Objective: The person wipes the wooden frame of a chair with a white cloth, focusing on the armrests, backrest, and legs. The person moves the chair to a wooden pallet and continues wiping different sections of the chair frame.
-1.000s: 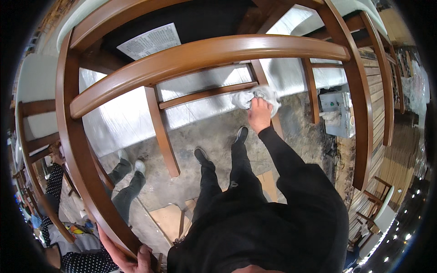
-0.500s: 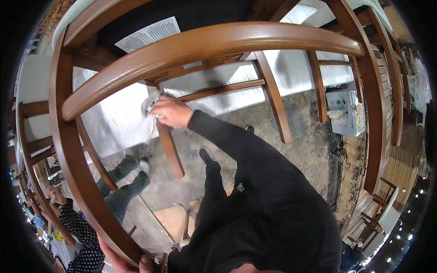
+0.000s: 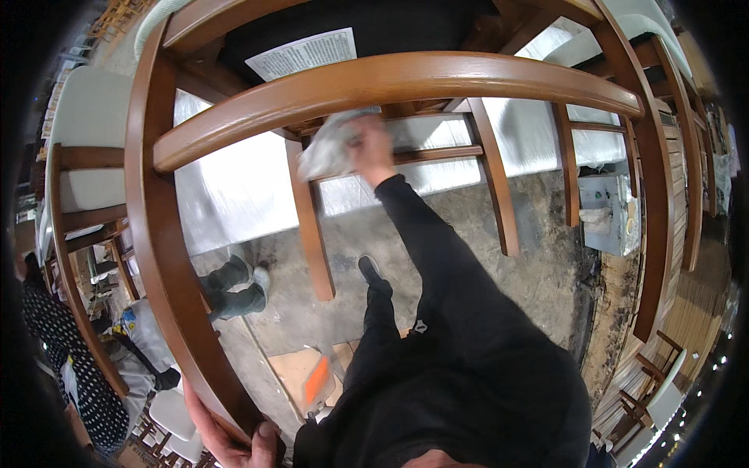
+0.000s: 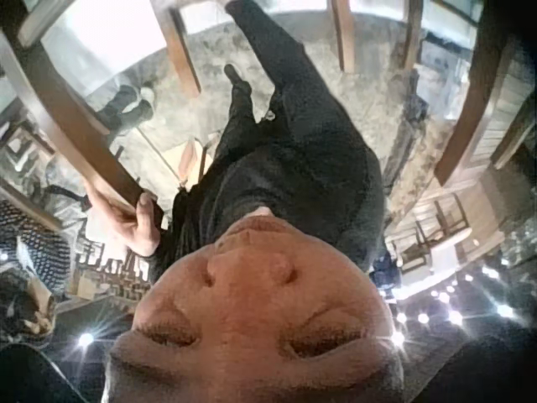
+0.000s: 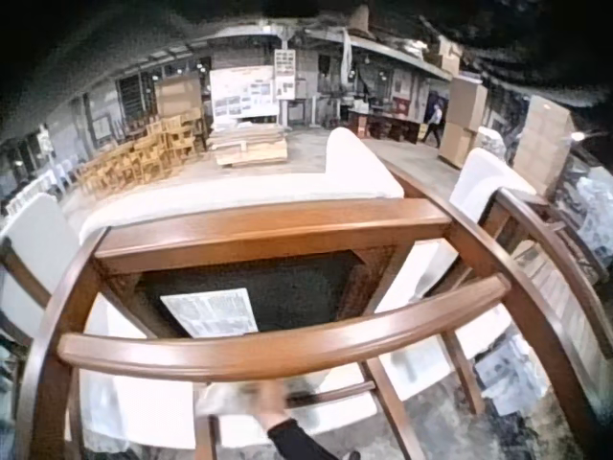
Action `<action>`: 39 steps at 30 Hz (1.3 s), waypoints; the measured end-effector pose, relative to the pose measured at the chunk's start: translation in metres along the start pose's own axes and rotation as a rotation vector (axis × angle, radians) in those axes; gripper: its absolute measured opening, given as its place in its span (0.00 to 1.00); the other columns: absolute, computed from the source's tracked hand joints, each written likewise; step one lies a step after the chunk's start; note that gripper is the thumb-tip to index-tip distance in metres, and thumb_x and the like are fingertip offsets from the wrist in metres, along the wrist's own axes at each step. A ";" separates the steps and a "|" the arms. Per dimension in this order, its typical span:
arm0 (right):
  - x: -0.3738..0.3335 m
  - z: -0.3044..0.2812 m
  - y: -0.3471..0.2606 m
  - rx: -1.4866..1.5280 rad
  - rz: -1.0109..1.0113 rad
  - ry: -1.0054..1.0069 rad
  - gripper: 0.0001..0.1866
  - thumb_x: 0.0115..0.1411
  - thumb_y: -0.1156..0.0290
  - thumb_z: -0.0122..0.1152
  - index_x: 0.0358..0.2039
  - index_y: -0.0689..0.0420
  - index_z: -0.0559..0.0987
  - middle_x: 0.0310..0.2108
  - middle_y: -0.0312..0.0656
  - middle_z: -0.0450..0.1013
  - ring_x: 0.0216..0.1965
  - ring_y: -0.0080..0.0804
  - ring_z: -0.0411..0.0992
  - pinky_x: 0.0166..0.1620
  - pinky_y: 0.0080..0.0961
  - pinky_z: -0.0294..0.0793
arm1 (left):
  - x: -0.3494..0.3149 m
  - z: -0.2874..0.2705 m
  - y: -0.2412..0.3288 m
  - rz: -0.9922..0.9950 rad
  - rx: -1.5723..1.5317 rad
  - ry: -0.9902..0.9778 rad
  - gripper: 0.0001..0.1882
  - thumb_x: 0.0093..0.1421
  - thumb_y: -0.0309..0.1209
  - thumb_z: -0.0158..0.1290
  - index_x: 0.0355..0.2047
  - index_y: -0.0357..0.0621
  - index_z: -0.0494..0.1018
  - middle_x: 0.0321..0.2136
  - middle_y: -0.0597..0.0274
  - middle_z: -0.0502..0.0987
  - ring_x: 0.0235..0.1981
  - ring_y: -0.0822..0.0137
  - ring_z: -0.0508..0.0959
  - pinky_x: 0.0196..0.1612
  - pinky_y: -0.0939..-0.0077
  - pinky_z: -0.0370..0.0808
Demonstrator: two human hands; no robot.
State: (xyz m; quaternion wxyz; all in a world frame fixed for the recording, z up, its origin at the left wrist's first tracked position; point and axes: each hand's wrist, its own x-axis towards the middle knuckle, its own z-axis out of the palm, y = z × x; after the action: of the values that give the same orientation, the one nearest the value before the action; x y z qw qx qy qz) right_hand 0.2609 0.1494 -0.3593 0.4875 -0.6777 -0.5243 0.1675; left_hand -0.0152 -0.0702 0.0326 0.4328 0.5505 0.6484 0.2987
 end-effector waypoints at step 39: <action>0.017 0.002 -0.010 -0.483 -0.188 -0.368 0.21 0.60 0.68 0.52 0.54 0.57 0.75 0.54 0.54 0.70 0.54 0.53 0.70 0.59 0.46 0.67 | -0.005 0.002 0.005 0.072 0.104 -0.017 0.47 0.55 0.22 0.60 0.70 0.32 0.45 0.61 0.46 0.61 0.58 0.60 0.63 0.64 0.66 0.55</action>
State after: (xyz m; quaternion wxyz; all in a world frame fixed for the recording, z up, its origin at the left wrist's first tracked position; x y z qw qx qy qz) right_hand 0.2605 0.1647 -0.3468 0.2227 -0.6810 -0.6886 0.1121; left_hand -0.0112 -0.0741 0.0374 0.3981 0.5976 0.6392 0.2752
